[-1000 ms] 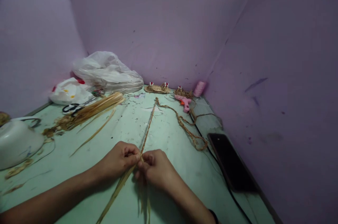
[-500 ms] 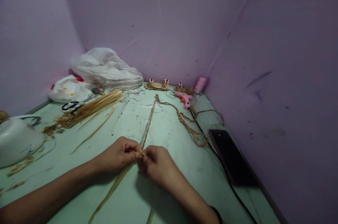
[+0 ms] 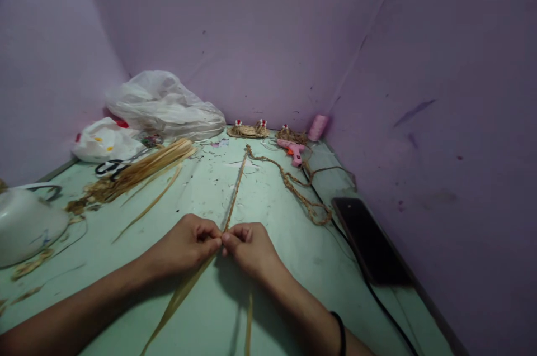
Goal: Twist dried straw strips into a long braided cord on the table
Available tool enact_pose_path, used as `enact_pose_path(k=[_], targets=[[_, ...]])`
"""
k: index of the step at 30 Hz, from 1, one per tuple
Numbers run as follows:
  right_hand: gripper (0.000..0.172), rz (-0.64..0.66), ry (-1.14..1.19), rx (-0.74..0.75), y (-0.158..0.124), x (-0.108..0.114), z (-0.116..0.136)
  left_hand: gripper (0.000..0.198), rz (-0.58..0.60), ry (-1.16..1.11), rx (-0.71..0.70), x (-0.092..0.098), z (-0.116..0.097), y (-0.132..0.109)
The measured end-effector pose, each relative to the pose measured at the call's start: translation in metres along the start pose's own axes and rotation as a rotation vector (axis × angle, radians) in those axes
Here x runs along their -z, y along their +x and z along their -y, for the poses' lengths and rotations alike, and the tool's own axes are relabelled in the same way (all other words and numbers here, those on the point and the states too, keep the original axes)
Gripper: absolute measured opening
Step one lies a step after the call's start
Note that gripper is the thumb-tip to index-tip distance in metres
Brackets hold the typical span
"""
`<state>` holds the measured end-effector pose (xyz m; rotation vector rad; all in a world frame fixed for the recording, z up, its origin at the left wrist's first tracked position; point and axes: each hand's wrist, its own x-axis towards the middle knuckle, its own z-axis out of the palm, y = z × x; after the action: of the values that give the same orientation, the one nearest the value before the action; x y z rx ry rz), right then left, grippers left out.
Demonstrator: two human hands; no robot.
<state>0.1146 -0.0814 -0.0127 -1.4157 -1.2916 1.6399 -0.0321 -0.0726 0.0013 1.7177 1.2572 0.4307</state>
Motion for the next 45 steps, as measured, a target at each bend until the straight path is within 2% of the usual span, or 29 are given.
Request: enact_pose_path(k=[4,8,10,12,15,17,19,20,21,22,23,25,27,28,32,37,40,42,45], targets=[[0.023,-0.031,0.118,0.058,0.0,-0.003,-0.006,0.025,-0.085,0.221,0.049,0.005,-0.011,-0.01],[0.02,-0.022,0.261,0.004,-0.004,-0.01,-0.003,0.027,-0.22,0.496,-0.042,-0.01,-0.015,-0.028],[0.019,-0.053,0.272,-0.033,-0.006,-0.012,-0.001,0.024,-0.208,0.651,-0.109,-0.026,-0.013,-0.035],[0.022,-0.075,0.276,-0.055,-0.006,-0.014,-0.002,0.027,-0.146,0.778,-0.175,-0.041,-0.01,-0.04],[0.024,-0.063,0.31,-0.062,-0.005,-0.016,-0.004,0.034,-0.079,0.847,-0.28,-0.051,-0.006,-0.04],[0.021,-0.043,0.31,-0.039,-0.004,-0.015,-0.005,0.03,-0.052,0.77,-0.303,-0.043,-0.007,-0.037],[0.017,0.007,0.276,-0.008,-0.003,-0.012,-0.005,0.022,-0.105,0.58,-0.248,-0.025,-0.011,-0.032],[0.016,0.036,0.258,0.008,-0.003,-0.011,-0.005,0.022,-0.164,0.444,-0.188,-0.015,-0.014,-0.028],[0.016,0.062,0.241,0.023,-0.002,-0.009,-0.004,0.022,-0.309,0.299,-0.11,-0.005,-0.016,-0.024],[0.017,0.084,0.221,0.038,-0.002,-0.007,-0.004,0.021,-0.404,0.148,-0.008,0.004,-0.018,-0.02],[0.018,0.099,0.197,0.051,-0.001,-0.005,-0.004,0.024,-0.356,-0.006,0.124,0.01,-0.019,-0.016],[0.019,0.122,0.154,0.071,0.0,-0.003,-0.004,0.031,-0.148,-0.277,0.316,0.014,-0.019,-0.008],[0.02,0.16,0.123,0.101,0.001,-0.002,-0.004,0.024,0.049,-0.464,0.386,0.01,-0.016,-0.003],[0.02,0.175,0.111,0.121,0.001,-0.001,-0.003,0.02,0.092,-0.522,0.389,0.006,-0.014,-0.002],[0.019,0.154,-0.016,0.197,0.0,-0.002,-0.004,0.011,0.071,-0.554,0.391,-0.004,-0.009,0.001],[0.021,-0.036,-0.417,0.289,-0.006,-0.004,-0.008,0.008,-0.016,-0.354,0.43,-0.007,-0.011,0.002],[0.021,-0.134,-0.616,0.323,-0.01,-0.004,-0.008,0.007,-0.075,-0.225,0.363,-0.008,-0.008,0.004],[0.02,-0.147,-0.67,0.345,-0.01,-0.002,-0.007,0.007,-0.065,-0.206,0.305,-0.007,-0.006,0.005],[0.019,-0.112,-0.679,0.372,-0.009,0.001,-0.004,0.007,0.024,-0.333,0.312,-0.004,-0.002,0.008]])
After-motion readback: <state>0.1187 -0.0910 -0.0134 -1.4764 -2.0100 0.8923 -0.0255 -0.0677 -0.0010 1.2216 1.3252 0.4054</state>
